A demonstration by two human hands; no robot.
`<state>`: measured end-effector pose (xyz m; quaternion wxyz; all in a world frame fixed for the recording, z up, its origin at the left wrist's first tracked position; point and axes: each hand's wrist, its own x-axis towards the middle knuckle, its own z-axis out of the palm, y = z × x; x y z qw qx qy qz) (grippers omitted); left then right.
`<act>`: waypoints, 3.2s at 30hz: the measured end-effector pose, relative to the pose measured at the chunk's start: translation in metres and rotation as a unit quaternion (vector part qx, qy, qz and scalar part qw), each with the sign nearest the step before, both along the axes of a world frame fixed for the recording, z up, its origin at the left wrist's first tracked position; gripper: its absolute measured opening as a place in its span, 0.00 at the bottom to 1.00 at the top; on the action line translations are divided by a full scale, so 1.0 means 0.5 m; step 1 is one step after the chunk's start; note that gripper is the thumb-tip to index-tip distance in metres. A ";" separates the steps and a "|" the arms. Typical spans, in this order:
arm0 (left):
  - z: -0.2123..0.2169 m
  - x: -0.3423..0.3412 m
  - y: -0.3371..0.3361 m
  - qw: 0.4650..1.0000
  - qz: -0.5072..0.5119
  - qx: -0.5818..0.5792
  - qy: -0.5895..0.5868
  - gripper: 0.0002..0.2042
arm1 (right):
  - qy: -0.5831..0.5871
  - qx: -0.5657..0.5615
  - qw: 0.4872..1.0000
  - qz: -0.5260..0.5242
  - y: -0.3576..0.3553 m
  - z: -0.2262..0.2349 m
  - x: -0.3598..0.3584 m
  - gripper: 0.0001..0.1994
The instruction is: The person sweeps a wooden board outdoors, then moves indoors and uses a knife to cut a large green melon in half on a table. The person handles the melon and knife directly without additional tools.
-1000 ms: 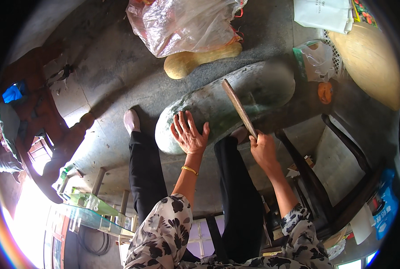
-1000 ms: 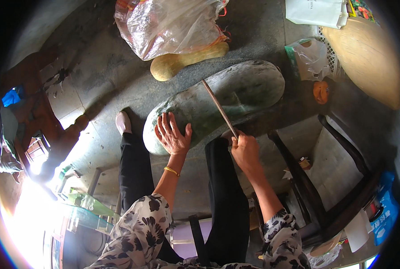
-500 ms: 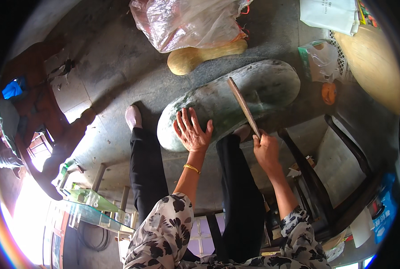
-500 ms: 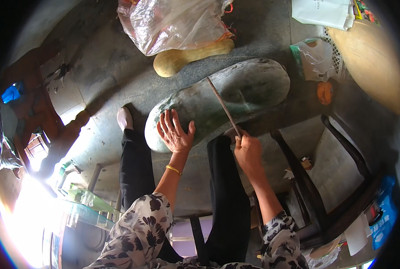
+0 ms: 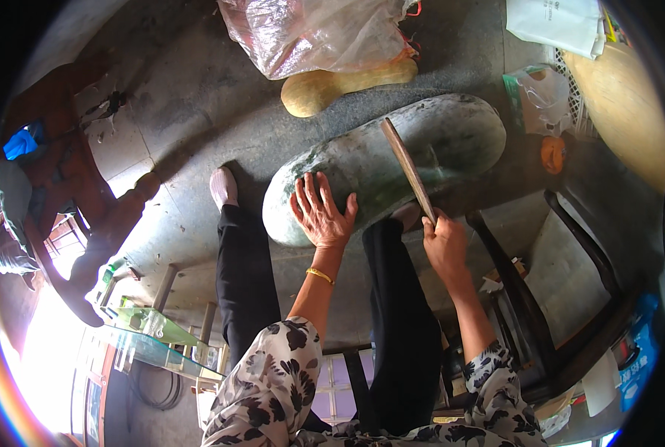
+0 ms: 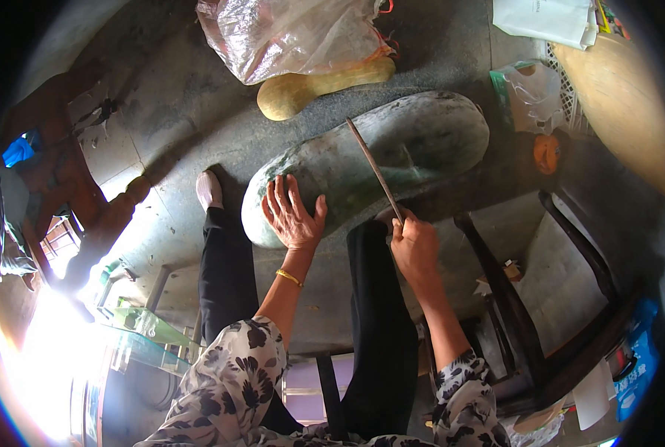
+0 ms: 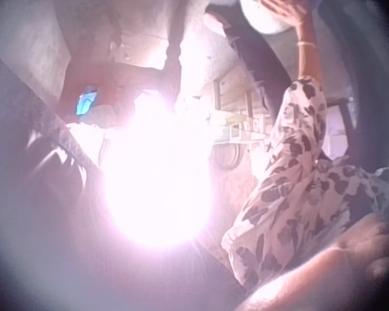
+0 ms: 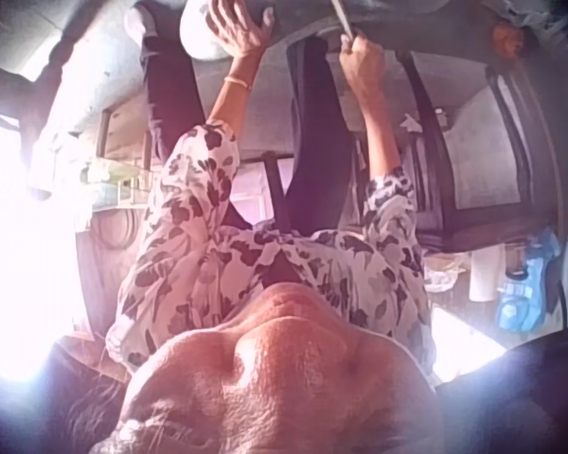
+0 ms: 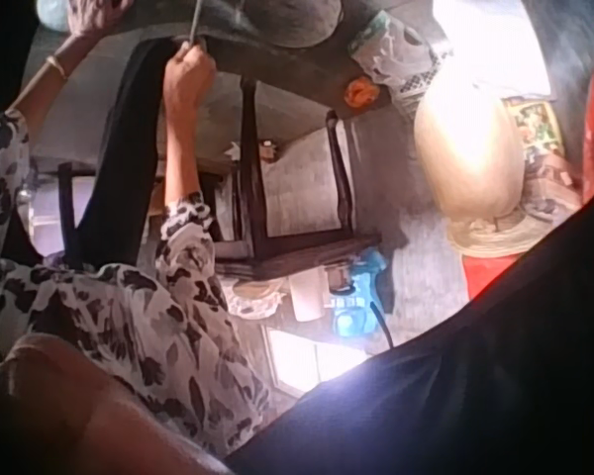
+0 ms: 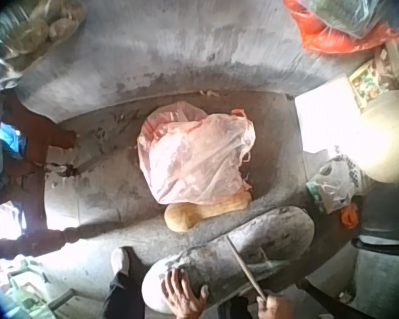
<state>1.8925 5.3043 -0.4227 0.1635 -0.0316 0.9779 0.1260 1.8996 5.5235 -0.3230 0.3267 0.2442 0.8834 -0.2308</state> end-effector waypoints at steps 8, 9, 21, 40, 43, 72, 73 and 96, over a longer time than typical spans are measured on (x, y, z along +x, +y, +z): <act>-0.001 0.000 -0.001 1.000 -0.003 -0.001 0.002 0.38 | 0.011 -0.003 1.000 -0.003 0.001 -0.007 0.004 0.09; -0.001 -0.001 -0.001 1.000 -0.002 0.000 0.001 0.38 | 0.018 -0.004 1.000 0.006 0.002 -0.007 0.005 0.08; -0.002 0.000 -0.002 1.000 -0.002 0.004 -0.002 0.38 | 0.053 0.000 0.998 0.024 -0.001 -0.009 0.012 0.08; -0.001 0.001 -0.001 1.000 0.007 0.007 -0.019 0.38 | -0.014 0.009 0.999 0.038 -0.006 -0.009 -0.023 0.05; -0.003 0.004 -0.002 1.000 0.005 0.005 -0.016 0.38 | -0.061 0.026 0.996 0.053 -0.010 0.008 -0.053 0.05; 0.000 -0.047 -0.001 0.998 -0.022 -0.006 0.062 0.33 | -0.034 0.032 0.998 0.031 -0.008 -0.090 -0.019 0.08; -0.004 -0.052 -0.002 0.997 -0.020 -0.012 0.072 0.33 | -0.024 0.039 0.999 0.023 -0.016 -0.091 -0.033 0.08; -0.009 -0.077 -0.017 0.997 -0.024 -0.025 0.065 0.30 | -0.117 0.016 0.993 0.004 -0.050 -0.071 -0.172 0.07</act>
